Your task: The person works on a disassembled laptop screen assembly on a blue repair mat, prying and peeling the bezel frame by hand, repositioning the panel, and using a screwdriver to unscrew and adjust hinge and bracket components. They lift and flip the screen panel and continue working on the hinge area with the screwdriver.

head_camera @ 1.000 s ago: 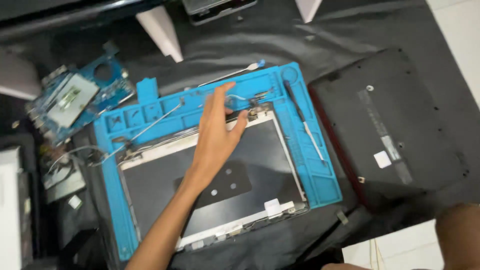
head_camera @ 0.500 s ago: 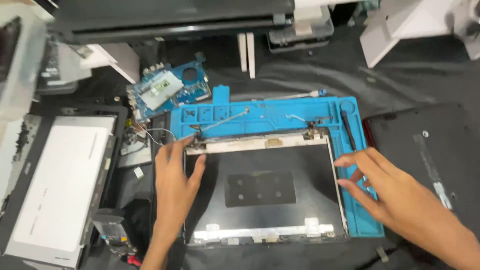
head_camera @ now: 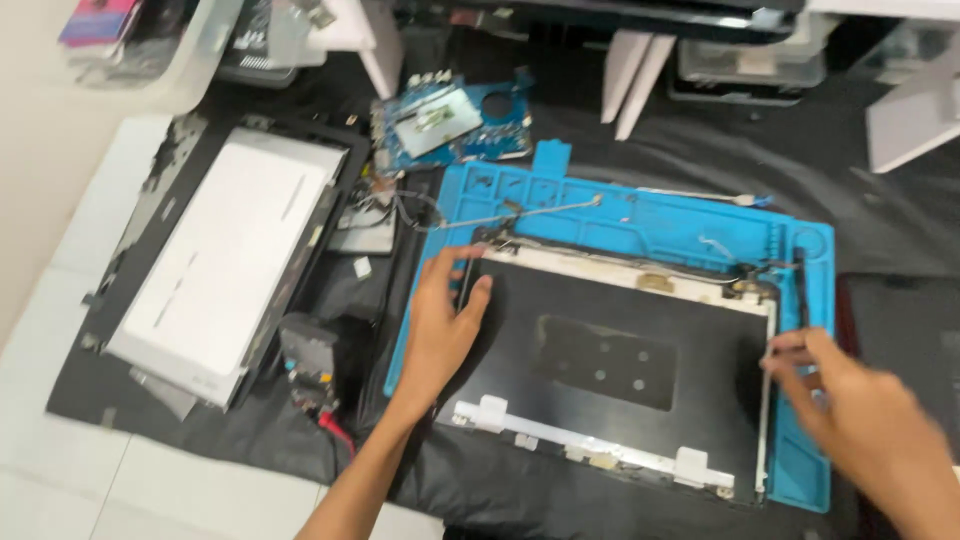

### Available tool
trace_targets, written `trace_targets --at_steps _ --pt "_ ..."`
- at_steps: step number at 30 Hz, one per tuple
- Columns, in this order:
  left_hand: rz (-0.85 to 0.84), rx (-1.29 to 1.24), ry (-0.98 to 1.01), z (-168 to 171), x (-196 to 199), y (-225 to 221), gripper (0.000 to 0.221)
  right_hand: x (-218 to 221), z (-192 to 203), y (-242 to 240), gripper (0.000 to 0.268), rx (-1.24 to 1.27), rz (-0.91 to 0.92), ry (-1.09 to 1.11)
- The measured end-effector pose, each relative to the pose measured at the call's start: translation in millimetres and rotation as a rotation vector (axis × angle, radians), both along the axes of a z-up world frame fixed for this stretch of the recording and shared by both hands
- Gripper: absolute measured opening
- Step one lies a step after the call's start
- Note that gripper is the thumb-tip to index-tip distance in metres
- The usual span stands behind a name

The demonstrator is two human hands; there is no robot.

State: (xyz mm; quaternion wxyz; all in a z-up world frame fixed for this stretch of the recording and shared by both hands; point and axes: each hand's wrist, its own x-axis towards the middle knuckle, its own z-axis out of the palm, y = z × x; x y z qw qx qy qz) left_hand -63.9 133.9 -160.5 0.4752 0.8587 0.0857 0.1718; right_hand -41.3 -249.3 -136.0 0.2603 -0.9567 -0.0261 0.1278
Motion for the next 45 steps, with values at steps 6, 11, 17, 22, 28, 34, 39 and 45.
trace_targets --at_steps 6,11,17,22,28,34,39,45 --pt "-0.043 -0.235 -0.015 -25 8 26 0.028 49 44 85 0.018 -0.358 0.430 -0.517" --pt "-0.046 -0.440 0.031 -50 9 45 0.028 112 13 168 0.032 -0.246 0.801 -0.817" --pt "-0.063 -0.617 0.031 -57 10 52 0.027 135 -8 198 0.024 -0.351 0.912 -0.832" --pt "-0.064 -0.562 0.065 -47 12 46 0.027 133 3 193 0.019 -0.450 0.906 -0.769" --pt "0.015 -0.197 0.009 -34 15 34 0.025 139 -4 191 0.014 -0.216 0.927 -0.743" --pt "-0.012 -0.056 0.094 -21 24 29 0.038 144 8 185 0.014 -0.236 0.908 -0.864" --pt "-0.055 0.143 0.071 -27 39 27 0.056 140 20 170 0.009 -0.259 0.844 -0.997" --pt "-0.159 -0.172 0.221 -30 57 38 0.051 103 28 150 0.020 -0.356 0.848 -1.007"
